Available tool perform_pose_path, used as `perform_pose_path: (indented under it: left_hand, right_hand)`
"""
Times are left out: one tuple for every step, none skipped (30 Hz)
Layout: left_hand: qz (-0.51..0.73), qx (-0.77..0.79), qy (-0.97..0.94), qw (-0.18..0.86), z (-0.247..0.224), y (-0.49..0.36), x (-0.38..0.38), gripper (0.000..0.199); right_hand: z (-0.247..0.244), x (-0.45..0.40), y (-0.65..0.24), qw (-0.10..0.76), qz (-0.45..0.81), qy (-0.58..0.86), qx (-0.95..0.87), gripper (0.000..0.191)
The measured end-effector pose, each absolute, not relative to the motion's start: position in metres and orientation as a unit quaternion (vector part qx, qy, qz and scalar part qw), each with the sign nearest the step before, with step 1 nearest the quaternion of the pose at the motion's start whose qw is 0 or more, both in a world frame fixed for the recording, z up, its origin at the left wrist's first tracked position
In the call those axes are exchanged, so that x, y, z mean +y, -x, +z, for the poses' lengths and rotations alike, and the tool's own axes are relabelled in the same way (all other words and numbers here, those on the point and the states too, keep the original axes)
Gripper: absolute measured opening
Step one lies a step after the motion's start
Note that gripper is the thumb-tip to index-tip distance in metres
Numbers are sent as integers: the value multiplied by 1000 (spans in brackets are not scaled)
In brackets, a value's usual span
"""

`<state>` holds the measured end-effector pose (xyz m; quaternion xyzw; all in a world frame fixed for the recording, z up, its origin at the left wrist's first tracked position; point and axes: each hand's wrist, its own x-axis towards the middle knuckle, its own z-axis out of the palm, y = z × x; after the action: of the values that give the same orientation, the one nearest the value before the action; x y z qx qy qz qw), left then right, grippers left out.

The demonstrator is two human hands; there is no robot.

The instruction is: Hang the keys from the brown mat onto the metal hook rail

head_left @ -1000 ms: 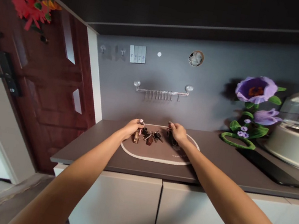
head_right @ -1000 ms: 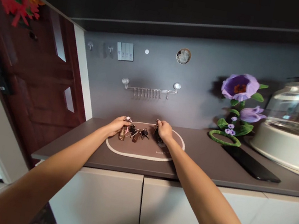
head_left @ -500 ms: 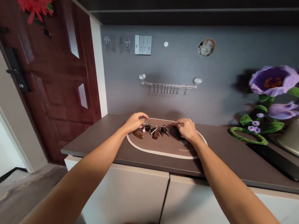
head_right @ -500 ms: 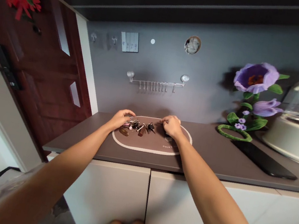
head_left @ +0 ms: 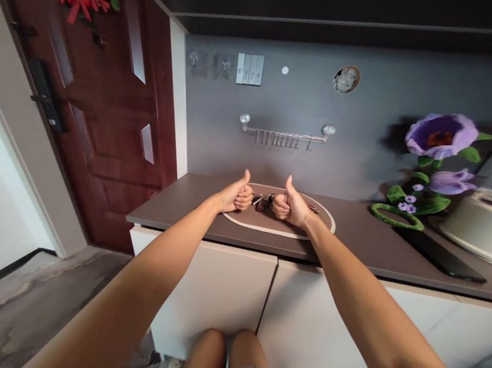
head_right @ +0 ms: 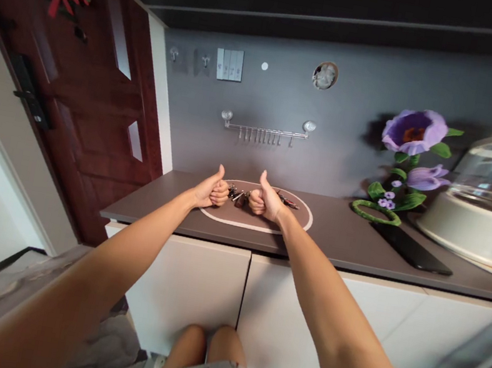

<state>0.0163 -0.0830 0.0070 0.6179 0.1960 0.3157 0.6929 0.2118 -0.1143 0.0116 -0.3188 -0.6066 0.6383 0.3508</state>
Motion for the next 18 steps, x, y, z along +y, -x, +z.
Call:
perform_pose_path:
  left_hand:
    - [325,190,-601,705,3,-15,-83,63]
    - [335,182,-586,715,0,-13,-83,63]
    - [344,174,-574,723,-3,-12,-83,64]
    - [350,165,-564,729,-5,-10,-82,64]
    - [354,159,-557,734,-7,-9,-82,64]
    - [354,155,-553,738,-8,-7,-82,64]
    - [354,154,-551,740,-9,-7,-82,64]
    - [352,156,-550,741,-10,-6,-81,63]
    - [350,159,-550,741,-11,-6,-81,63]
    - [348,163,-550,742,-12,-6,-81,63]
    - [347,166,-550,742,-12,-6,-81,63]
    - [345,168,-550,742,-12,-6,-81,63]
    - [344,170,-550,742,-12,-6,-82,63]
    - [344,172,-550,741,-12,-6,-82,63]
    - [345,173,-549,741,-12,-6,-83,62]
    - [346,175,-549,740,-11,-6,-84,62]
    - [347,177,-550,739,-9,-6,-84,62]
    - [347,178,-553,737,-7,-6,-85,62]
  right_hand:
    - [8,-114,-214,358,649,311,-595,65]
    - [5,-114,-216,370,656,301,-585,65]
    - [2,-114,-218,382,661,291,-577,65]
    - [0,-115,-219,394,664,282,-569,64]
    - [-2,-115,-220,403,667,275,-564,64]
    - [-2,-116,-220,409,669,270,-559,64]
    - [-2,-116,-220,413,671,269,-555,64]
    - [-2,-117,-220,415,672,269,-551,64]
    - [-2,-117,-220,416,673,269,-549,64]
    - [-2,-117,-219,417,675,268,-547,64]
    - [-2,-118,-219,417,676,266,-547,64]
    - [-2,-118,-219,417,676,264,-547,64]
    - [-2,-118,-218,416,676,262,-549,64]
    - [-2,-118,-218,416,676,260,-551,64]
    - [-2,-118,-219,416,674,258,-552,64]
    - [-3,-117,-219,416,673,258,-554,64]
    - [-3,-117,-219,414,672,261,-555,64]
    - [-2,-116,-218,411,671,267,-556,64]
